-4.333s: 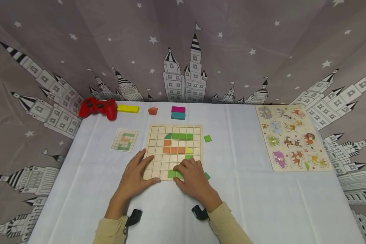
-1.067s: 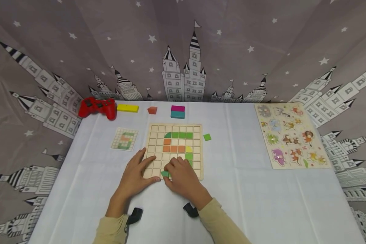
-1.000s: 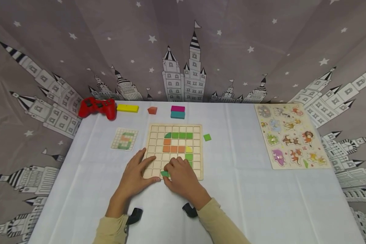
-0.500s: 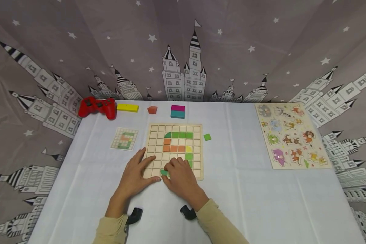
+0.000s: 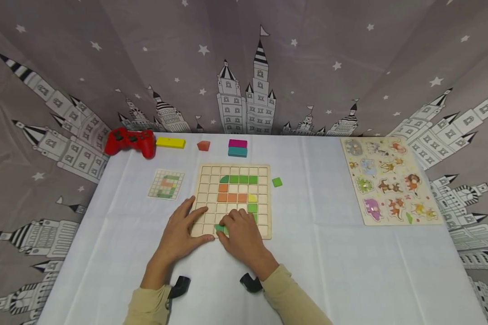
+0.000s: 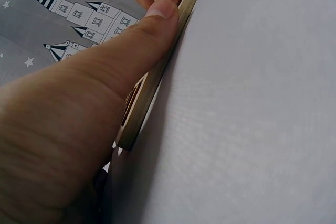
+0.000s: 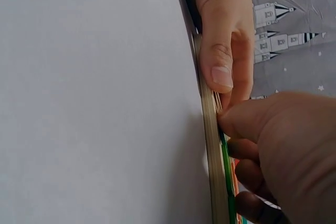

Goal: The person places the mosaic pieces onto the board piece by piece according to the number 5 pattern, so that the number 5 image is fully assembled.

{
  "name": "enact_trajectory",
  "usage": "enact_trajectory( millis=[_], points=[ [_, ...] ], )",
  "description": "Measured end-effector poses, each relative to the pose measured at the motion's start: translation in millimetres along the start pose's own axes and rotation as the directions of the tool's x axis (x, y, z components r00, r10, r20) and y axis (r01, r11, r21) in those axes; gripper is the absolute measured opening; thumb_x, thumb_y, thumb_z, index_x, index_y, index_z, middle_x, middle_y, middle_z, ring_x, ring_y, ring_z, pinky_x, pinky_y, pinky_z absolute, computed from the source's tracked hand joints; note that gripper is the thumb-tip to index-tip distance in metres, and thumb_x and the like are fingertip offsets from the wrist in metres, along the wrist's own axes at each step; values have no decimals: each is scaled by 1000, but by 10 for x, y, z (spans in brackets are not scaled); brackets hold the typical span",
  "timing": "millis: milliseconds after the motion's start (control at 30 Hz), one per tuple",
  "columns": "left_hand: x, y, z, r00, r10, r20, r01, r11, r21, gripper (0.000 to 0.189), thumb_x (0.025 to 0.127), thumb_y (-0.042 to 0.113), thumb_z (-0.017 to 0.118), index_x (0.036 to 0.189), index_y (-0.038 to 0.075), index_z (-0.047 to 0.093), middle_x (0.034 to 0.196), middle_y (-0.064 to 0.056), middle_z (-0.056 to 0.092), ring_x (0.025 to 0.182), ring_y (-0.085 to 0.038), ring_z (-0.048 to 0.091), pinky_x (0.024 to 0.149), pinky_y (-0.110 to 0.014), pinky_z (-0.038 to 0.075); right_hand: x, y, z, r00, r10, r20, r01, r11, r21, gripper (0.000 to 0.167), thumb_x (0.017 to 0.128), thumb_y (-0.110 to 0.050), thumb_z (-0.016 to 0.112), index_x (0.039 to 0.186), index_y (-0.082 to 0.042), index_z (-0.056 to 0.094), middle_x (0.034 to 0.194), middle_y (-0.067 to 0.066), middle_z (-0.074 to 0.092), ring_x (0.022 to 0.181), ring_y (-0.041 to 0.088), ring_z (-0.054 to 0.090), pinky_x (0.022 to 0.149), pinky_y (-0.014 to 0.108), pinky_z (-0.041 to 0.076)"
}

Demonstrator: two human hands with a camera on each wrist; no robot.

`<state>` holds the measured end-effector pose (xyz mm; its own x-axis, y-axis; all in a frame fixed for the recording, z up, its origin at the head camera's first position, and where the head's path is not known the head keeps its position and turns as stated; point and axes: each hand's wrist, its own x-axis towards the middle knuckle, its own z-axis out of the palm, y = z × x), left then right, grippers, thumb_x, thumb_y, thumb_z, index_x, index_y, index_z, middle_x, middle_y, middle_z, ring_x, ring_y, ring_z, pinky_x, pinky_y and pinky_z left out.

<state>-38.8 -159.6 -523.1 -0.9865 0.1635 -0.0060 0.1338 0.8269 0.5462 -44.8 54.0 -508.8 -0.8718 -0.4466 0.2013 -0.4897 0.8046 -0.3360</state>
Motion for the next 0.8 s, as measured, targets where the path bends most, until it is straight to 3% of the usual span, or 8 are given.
enact_trajectory(
  millis=[233,533,800],
  points=[
    [3,-8,5,1000,-8,4,8,1000,-14,85,72,60,85,145,24,57,168,-12,28,156,-37,23,122,-64,26,2,-19,20,999,38,-18,-38,999,-21,19,88,-36,79,97,-20,74,93,-5,66,86,16,56,73,32,41],
    [4,2,-1,1000,-6,-3,6,1000,-15,85,72,58,86,144,24,58,167,-12,29,156,-37,24,122,-64,26,2,-29,0,998,50,-28,-51,998,-25,18,87,-37,80,95,-21,75,91,-5,65,85,16,55,73,32,42],
    [5,-11,-3,1000,-15,17,15,1000,-1,86,73,60,85,145,25,57,168,-11,28,156,-37,22,122,-64,26,-24,86,-1,998,55,-21,-54,997,59,27,87,-44,80,103,-22,77,95,-6,66,86,14,55,73,29,40]
  ],
)
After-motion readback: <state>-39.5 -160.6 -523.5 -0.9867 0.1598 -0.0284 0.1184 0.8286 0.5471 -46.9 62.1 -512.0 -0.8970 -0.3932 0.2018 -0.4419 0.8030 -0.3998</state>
